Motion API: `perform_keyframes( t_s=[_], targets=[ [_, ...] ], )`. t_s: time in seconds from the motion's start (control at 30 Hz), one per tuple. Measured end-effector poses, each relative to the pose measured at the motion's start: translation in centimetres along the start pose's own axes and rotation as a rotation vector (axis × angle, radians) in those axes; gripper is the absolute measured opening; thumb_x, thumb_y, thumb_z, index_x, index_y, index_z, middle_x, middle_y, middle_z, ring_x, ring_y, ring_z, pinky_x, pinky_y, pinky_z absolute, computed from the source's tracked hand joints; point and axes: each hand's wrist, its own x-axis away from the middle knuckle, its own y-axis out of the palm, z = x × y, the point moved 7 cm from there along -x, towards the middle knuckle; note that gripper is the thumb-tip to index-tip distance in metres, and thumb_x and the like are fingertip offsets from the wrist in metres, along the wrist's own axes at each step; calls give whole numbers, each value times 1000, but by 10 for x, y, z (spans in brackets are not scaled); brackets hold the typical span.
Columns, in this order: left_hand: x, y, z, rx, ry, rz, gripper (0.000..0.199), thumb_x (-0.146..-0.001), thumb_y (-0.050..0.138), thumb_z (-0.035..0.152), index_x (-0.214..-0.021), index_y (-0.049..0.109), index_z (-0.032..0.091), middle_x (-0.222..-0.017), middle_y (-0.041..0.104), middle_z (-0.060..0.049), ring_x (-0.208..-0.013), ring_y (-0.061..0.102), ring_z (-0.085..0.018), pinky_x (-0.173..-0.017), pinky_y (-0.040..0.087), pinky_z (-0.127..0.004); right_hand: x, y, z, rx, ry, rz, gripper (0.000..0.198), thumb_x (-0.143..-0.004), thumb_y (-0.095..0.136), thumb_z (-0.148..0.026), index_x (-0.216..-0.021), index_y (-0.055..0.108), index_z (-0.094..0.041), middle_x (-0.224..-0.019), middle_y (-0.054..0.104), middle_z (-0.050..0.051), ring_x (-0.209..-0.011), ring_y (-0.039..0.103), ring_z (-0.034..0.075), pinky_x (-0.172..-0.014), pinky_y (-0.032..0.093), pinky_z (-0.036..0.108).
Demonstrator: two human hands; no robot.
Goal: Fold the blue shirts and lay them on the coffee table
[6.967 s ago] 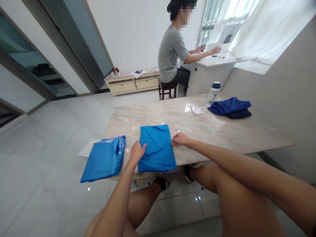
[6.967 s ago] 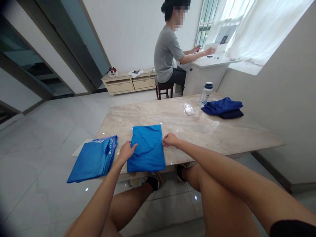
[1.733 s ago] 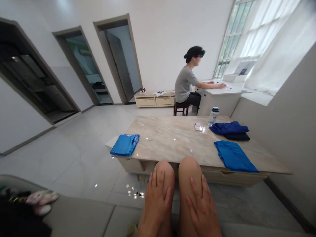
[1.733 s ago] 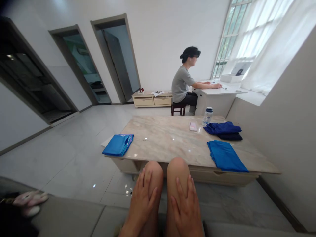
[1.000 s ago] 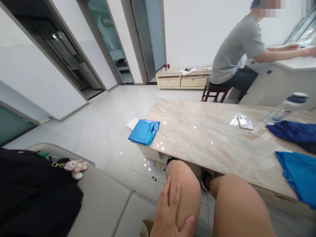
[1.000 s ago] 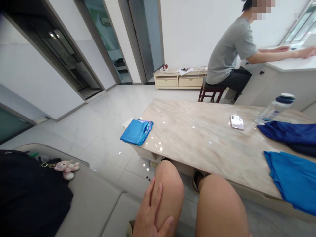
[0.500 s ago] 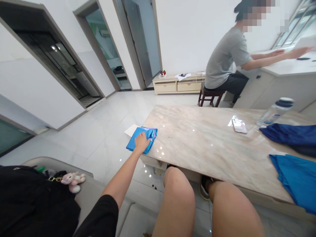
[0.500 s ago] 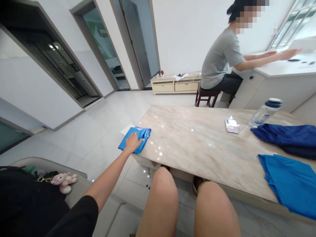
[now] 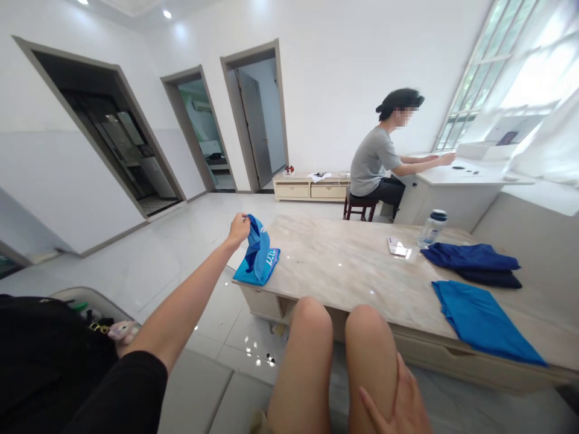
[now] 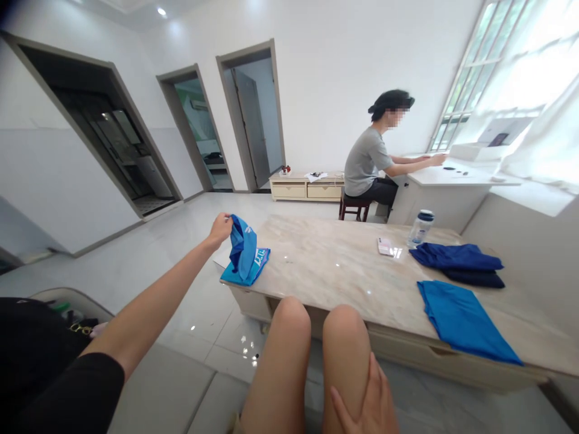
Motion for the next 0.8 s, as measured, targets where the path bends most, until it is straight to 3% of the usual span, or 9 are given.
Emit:
perform_keyframes(
  t_s=[0.1,0.2,0.3,0.37,0.47,0.57,0.67,0.8],
  targets=[
    [11,-19,85,180,146,-33,16,-107,53,27,-115,64,19,-94,73,-4,-80,65,-17,-77,51,-27,-62,-13,-43,-85,-132,8,77,-109,51,-55,-173,28,-20,-162,52,23,-148,54,43,-118,50,65],
    [35,-24,165,307,273,-77,11,-106,58,29,-107,65,20,-87,71,-2,-76,63,-17,-72,49,-26,-137,-29,-121,-180,-272,9,64,-107,56,-45,-164,43,-20,-157,58,20,-147,54,38,-125,43,61],
    [64,-18,213,364,346,-120,7,-102,64,27,-98,65,21,-83,69,-1,-76,62,-18,-74,49,-27,-201,-31,-186,-176,-246,-13,85,-95,74,-49,-165,43,-12,-163,53,25,-152,48,42,-124,43,60],
    [79,-10,226,366,367,-140,8,-99,68,26,-93,64,22,-83,68,-1,-78,63,-19,-77,50,-28,-232,-31,-201,-151,-129,-26,86,-90,78,-43,-162,47,-8,-159,58,27,-146,54,43,-120,47,56],
    [86,0,225,338,376,-142,12,-98,69,26,-89,60,23,-83,67,-2,-84,64,-20,-81,50,-30,-265,-42,-183,-145,5,-68,44,-95,64,-21,-138,69,-12,-131,76,21,-123,69,36,-104,52,43],
    [79,5,219,307,378,-130,13,-99,66,25,-90,57,24,-83,67,-2,-85,64,-21,-82,50,-32,-294,-68,-153,-231,-144,-185,23,-98,56,-16,-106,77,-20,-101,81,10,-95,73,27,-86,50,32],
    [71,10,216,278,396,-147,11,-101,63,26,-92,56,25,-80,66,-1,-80,63,-22,-79,49,-33,-323,-106,-124,-270,-307,-198,28,-106,54,-33,-92,75,-20,-86,78,6,-81,67,23,-77,46,31],
    [74,13,222,230,476,-208,11,-99,65,33,-96,60,24,-79,66,-1,-79,63,-23,-78,49,-34,-365,-153,-94,-141,-260,-42,34,-107,52,-35,-86,75,-19,-87,79,10,-80,68,26,-79,46,34]
  ],
)
